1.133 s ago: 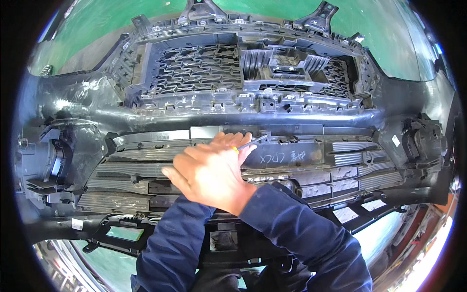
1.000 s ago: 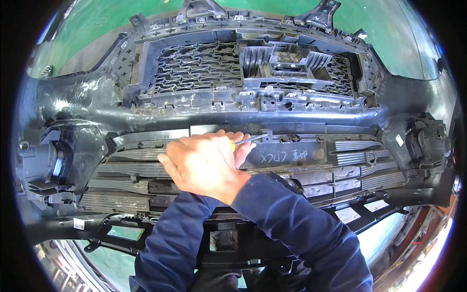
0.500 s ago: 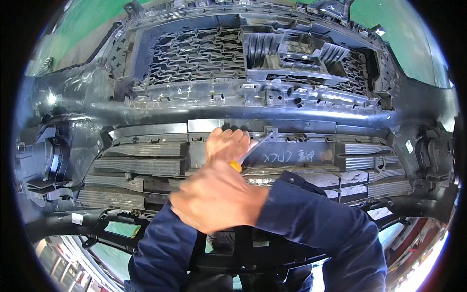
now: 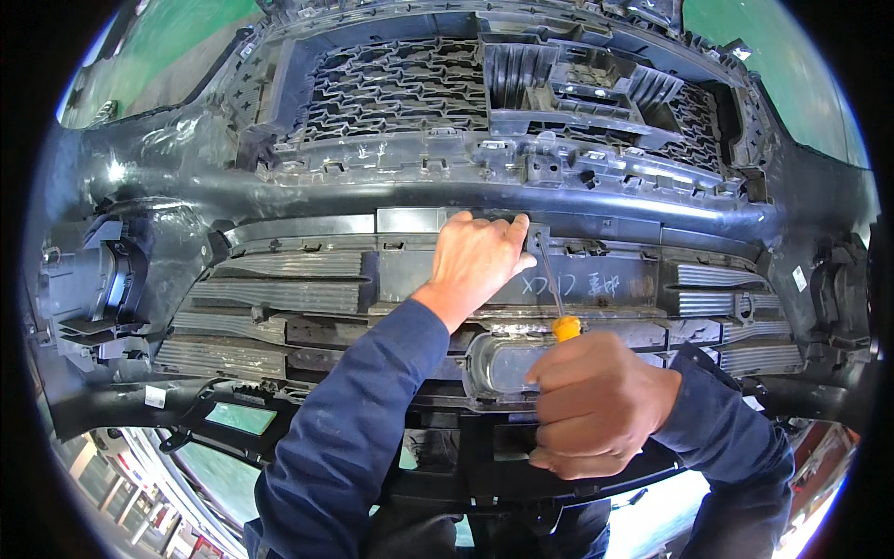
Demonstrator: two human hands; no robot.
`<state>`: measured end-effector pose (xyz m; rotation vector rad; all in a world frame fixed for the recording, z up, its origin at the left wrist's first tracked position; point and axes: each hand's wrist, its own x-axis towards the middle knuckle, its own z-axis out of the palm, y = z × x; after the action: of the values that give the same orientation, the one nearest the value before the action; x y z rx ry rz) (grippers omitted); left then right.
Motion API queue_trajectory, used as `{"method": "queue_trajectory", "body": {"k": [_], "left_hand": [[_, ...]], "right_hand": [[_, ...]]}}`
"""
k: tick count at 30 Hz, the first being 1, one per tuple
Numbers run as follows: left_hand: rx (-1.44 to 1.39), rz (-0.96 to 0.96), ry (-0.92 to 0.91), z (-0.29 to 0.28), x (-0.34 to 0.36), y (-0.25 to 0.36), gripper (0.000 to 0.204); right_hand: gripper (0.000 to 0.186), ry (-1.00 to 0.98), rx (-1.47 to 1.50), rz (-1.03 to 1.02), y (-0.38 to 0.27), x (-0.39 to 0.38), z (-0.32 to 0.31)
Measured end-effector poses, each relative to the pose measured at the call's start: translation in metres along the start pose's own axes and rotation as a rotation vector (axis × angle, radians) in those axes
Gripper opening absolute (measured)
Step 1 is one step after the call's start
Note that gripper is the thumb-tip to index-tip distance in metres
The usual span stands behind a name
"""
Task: The person uses a screwdriver to tighten screws on a detached car bumper, repeatedly dipping the tool into a small can of lubricant. The person works on multiple fasteners along the bumper's frame and grille area.
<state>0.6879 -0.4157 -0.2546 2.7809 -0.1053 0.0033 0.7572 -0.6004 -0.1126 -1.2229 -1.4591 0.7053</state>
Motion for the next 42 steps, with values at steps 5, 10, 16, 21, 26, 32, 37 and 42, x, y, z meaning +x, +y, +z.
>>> {"method": "queue_trajectory", "body": {"k": [5,10,16,21,26,32,37,42], "left_hand": [[-0.008,0.016,-0.104,0.009,0.01,0.0,0.057],[-0.08,-0.004,-0.12,0.015,0.013,-0.004,0.06],[-0.127,-0.051,-0.135,0.014,0.011,-0.008,0.062],[-0.145,-0.037,-0.117,0.015,0.006,-0.01,0.063],[-0.147,-0.063,-0.109,0.014,0.003,-0.004,0.059],[-0.129,-0.035,-0.099,0.011,0.005,0.003,0.056],[-0.18,-0.034,-0.082,0.012,0.0,-0.004,0.058],[-0.203,-0.032,-0.078,0.014,-0.001,-0.004,0.057]], "right_hand": [[0.02,0.076,0.071,0.102,-0.01,-0.032,-0.028],[0.029,0.566,0.342,0.328,0.001,-0.034,-0.069],[0.034,0.626,-0.054,0.597,0.007,-0.015,-0.107],[0.026,0.348,-0.415,1.012,-0.054,-0.026,-0.111],[0.03,0.517,-0.446,1.006,-0.068,-0.043,-0.082],[0.037,0.037,-0.721,0.793,-0.086,-0.024,-0.077],[0.052,0.316,-0.689,0.808,-0.141,-0.035,-0.089],[0.082,0.501,-0.237,1.266,-0.114,-0.094,-0.114]]}}
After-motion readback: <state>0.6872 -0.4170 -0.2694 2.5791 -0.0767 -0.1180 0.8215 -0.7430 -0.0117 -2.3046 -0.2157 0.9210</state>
